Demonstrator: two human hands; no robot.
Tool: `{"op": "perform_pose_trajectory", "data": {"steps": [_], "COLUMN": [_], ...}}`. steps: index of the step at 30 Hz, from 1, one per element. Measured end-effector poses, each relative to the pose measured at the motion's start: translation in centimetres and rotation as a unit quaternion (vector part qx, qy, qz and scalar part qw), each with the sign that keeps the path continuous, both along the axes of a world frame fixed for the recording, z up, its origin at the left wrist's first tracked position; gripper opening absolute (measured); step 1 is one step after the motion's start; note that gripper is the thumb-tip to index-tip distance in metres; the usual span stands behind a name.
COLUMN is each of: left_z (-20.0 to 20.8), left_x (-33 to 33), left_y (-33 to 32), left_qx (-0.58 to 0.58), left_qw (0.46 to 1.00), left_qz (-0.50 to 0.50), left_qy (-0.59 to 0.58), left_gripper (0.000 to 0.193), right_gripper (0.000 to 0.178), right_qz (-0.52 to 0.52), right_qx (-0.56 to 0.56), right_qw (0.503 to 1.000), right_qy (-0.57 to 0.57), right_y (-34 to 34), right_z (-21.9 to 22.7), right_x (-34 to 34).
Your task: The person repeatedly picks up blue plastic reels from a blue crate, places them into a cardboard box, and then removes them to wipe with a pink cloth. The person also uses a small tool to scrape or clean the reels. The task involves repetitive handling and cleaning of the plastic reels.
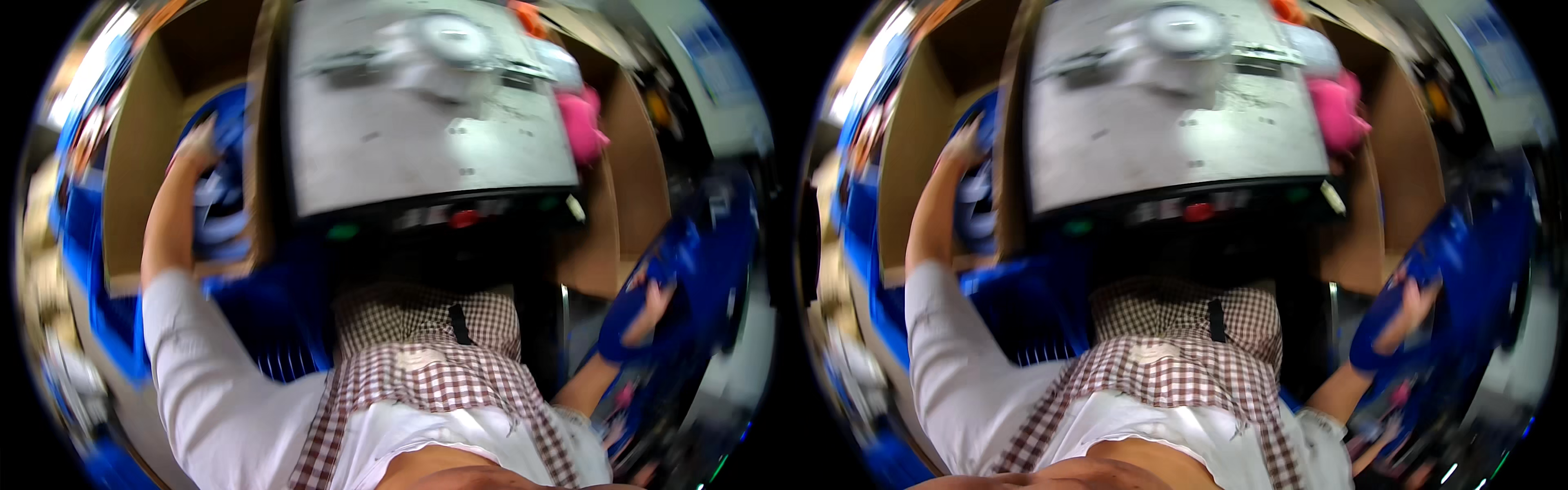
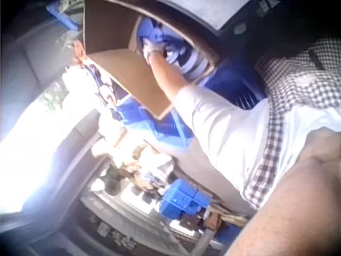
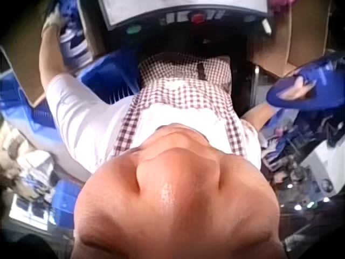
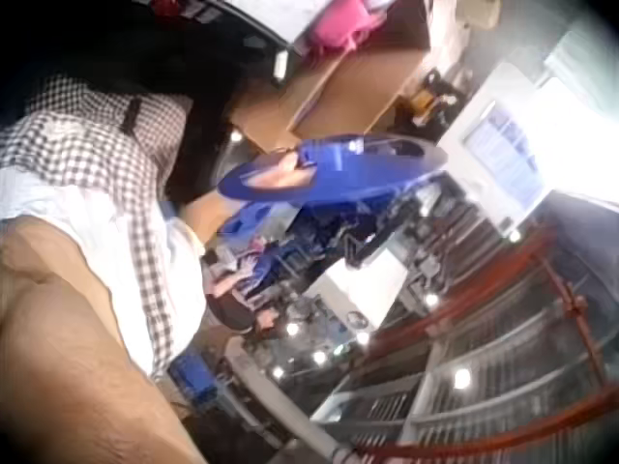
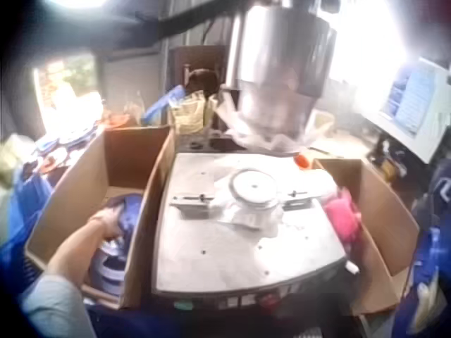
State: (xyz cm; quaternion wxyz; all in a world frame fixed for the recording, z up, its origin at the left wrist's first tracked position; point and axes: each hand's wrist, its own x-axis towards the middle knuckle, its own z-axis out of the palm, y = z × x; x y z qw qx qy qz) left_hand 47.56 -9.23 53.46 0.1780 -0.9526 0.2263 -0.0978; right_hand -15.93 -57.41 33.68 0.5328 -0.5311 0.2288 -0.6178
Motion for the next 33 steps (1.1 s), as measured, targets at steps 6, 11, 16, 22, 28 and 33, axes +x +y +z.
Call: {"op": "perform_pose_trajectory", "data": {"steps": [6, 11, 16, 22, 28, 33], "left_z": [1.9, -4.4, -2.8, -2.3, -9.9, -19.9], "left_x": [-3.5, -4.7, -8.6, -10.8, -20.0, -29.1], "left_y": [11.9, 13.7, 16.6, 12.8, 2.8, -7.7], "left_qx": [-0.013, -0.035, -0.091, -0.66, -0.866, -0.861], "left_qw": [0.978, 0.963, 0.963, 0.744, 0.385, 0.135], "left_qz": [0.199, 0.23, 0.242, -0.003, -0.132, -0.223], "left_qy": [0.056, 0.137, 0.081, 0.104, 0.289, 0.436], "left_gripper": [0.109, 0.101, 0.074, 0.067, 0.064, 0.064], "right_gripper": [0.06, 0.06, 0.057, 0.051, 0.049, 0.057], "right_qz": [-0.206, -0.097, 0.035, 0.262, 0.557, 0.547], "right_qx": [-0.24, -0.234, -0.221, -0.046, 0.188, 0.034], "right_qw": [0.91, 0.913, 0.941, 0.958, 0.8, 0.826], "right_qy": [0.268, 0.319, 0.254, 0.111, -0.118, 0.135], "right_y": [3.4, 2.2, 3.3, 5.3, 12.3, 18.3], "right_z": [9.8, 10.5, 8.5, 6.2, 6.9, 6.8], "right_x": [5.9, 10.8, 14.3, 14.4, 20.1, 25.4]}}
